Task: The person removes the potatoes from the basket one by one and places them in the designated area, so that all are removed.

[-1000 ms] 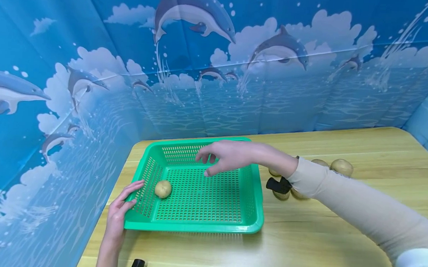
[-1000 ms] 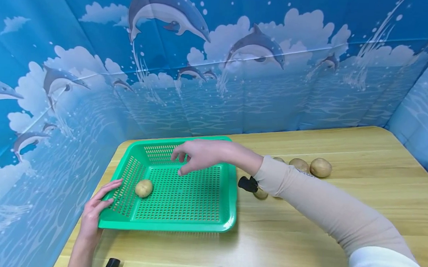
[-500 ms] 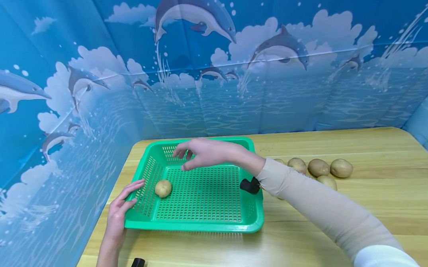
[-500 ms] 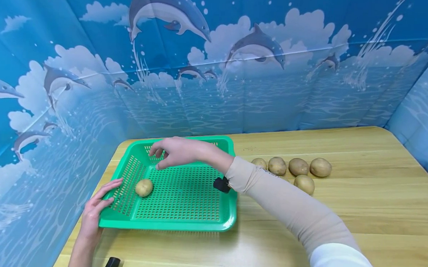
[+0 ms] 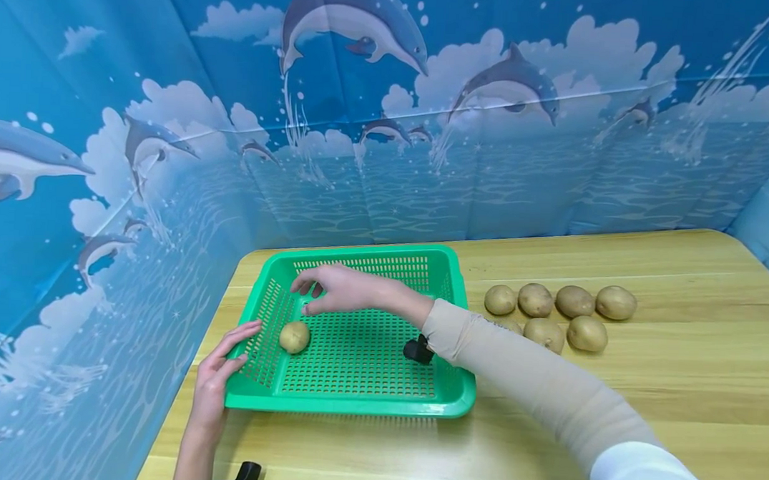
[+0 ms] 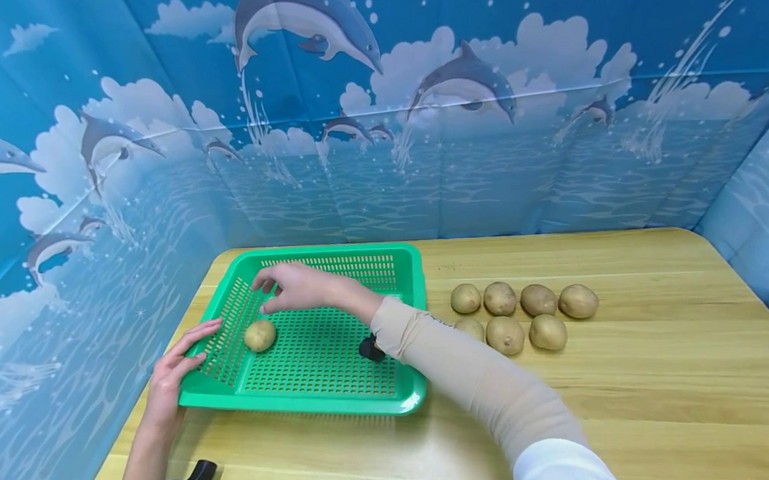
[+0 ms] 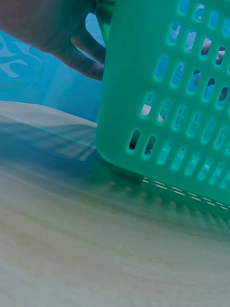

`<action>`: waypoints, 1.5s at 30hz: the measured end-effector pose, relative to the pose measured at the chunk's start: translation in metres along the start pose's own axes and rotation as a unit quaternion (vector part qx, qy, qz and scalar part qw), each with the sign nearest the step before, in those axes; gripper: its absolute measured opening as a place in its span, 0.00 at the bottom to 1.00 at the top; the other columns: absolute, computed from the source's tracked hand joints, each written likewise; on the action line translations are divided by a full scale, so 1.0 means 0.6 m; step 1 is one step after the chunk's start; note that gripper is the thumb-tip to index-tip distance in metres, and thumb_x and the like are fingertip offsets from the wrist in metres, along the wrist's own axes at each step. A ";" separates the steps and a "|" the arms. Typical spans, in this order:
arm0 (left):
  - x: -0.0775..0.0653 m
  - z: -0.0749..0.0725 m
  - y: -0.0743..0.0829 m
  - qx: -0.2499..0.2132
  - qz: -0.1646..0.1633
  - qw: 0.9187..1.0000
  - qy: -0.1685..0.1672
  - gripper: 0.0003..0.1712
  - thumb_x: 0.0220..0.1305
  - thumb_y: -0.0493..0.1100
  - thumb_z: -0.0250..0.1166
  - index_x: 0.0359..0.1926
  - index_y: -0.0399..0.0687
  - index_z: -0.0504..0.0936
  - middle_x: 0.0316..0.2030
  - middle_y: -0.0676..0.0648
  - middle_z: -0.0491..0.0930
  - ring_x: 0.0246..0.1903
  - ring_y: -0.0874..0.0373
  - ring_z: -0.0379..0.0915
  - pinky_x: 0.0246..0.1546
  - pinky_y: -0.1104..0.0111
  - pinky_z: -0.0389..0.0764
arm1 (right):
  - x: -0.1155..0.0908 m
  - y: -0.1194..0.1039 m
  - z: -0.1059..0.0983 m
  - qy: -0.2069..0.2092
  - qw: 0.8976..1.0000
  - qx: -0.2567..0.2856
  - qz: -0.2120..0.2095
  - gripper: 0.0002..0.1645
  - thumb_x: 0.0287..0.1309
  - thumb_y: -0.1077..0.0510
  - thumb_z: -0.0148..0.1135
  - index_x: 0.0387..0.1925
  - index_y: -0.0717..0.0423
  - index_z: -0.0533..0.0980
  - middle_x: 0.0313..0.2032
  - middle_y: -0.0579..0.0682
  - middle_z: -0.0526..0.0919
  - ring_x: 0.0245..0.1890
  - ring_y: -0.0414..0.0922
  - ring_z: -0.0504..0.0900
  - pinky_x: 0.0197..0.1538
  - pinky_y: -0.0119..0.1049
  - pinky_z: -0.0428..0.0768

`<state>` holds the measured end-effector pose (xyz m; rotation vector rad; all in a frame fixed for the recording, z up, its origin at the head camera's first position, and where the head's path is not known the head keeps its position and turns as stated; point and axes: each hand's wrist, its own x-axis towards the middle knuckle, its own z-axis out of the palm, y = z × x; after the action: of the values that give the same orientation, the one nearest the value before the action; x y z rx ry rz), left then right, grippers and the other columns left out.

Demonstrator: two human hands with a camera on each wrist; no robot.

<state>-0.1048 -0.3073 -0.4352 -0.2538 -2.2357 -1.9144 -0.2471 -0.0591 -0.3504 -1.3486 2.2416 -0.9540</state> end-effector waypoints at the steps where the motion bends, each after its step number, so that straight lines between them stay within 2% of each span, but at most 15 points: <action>1: 0.000 0.000 0.000 0.002 -0.001 1.000 0.000 0.23 0.71 0.29 0.45 0.64 0.31 0.71 0.67 0.40 0.67 0.72 0.53 0.51 0.67 0.71 0.54 | 0.003 0.002 0.004 0.003 1.000 0.000 0.000 0.24 0.64 0.56 0.62 0.61 0.55 0.74 0.57 0.48 0.78 0.52 0.40 0.78 0.52 0.27 0.74; 7: 0.001 0.001 0.001 0.006 -0.006 1.000 0.003 0.23 0.71 0.29 0.45 0.64 0.32 0.71 0.67 0.41 0.67 0.72 0.54 0.51 0.68 0.68 0.53 | 0.025 0.017 0.025 0.008 1.000 0.022 -0.010 0.24 0.64 0.55 0.63 0.60 0.58 0.75 0.58 0.52 0.78 0.52 0.41 0.79 0.52 0.27 0.74; 14: 0.002 0.002 0.000 0.003 -0.007 1.000 0.002 0.23 0.70 0.28 0.45 0.64 0.32 0.72 0.67 0.41 0.68 0.72 0.54 0.51 0.70 0.49 0.45 | 0.042 0.029 0.050 0.020 1.000 0.021 -0.008 0.25 0.65 0.55 0.63 0.60 0.59 0.75 0.58 0.53 0.79 0.56 0.49 0.78 0.54 0.26 0.73; 18: 0.002 0.001 0.001 0.006 -0.008 1.000 0.001 0.23 0.70 0.28 0.45 0.64 0.32 0.72 0.67 0.41 0.67 0.72 0.54 0.51 0.69 0.53 0.47 | 0.054 0.038 0.062 0.014 1.000 0.019 0.000 0.25 0.64 0.55 0.64 0.61 0.58 0.74 0.58 0.51 0.78 0.56 0.49 0.77 0.54 0.27 0.73; 30: 0.003 -0.003 0.000 0.013 -0.002 1.000 -0.002 0.23 0.71 0.29 0.45 0.64 0.33 0.72 0.67 0.41 0.67 0.72 0.53 0.51 0.68 0.69 0.53 | 0.069 0.072 0.084 -0.046 0.998 0.036 0.034 0.28 0.61 0.56 0.68 0.62 0.56 0.74 0.61 0.51 0.77 0.60 0.50 0.75 0.56 0.30 0.73; 35: 0.003 -0.003 0.000 0.018 -0.003 1.000 -0.002 0.23 0.71 0.29 0.45 0.64 0.34 0.72 0.67 0.42 0.67 0.72 0.54 0.50 0.67 0.70 0.53 | 0.073 0.085 0.092 -0.040 0.997 0.046 0.037 0.31 0.58 0.54 0.71 0.62 0.54 0.74 0.61 0.49 0.77 0.59 0.47 0.75 0.57 0.29 0.72; 39: 0.003 -0.004 -0.001 0.011 0.000 1.000 -0.003 0.23 0.71 0.29 0.45 0.64 0.32 0.72 0.67 0.41 0.67 0.72 0.53 0.50 0.67 0.71 0.53 | 0.076 0.091 0.103 -0.033 0.998 0.043 0.039 0.34 0.54 0.51 0.74 0.61 0.54 0.75 0.58 0.46 0.78 0.55 0.43 0.77 0.55 0.28 0.73; 45: 0.002 -0.006 -0.004 0.005 0.008 1.000 -0.008 0.23 0.71 0.29 0.45 0.64 0.31 0.71 0.67 0.40 0.67 0.72 0.51 0.50 0.68 0.70 0.53 | 0.082 0.096 0.125 -0.025 0.999 0.004 0.026 0.36 0.49 0.49 0.77 0.60 0.51 0.76 0.54 0.41 0.80 0.47 0.34 0.76 0.49 0.26 0.74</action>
<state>-0.1063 -0.3112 -0.4369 -0.2858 -2.2456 -1.8979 -0.2620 -0.1112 -0.4423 -1.2899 2.2226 -0.8999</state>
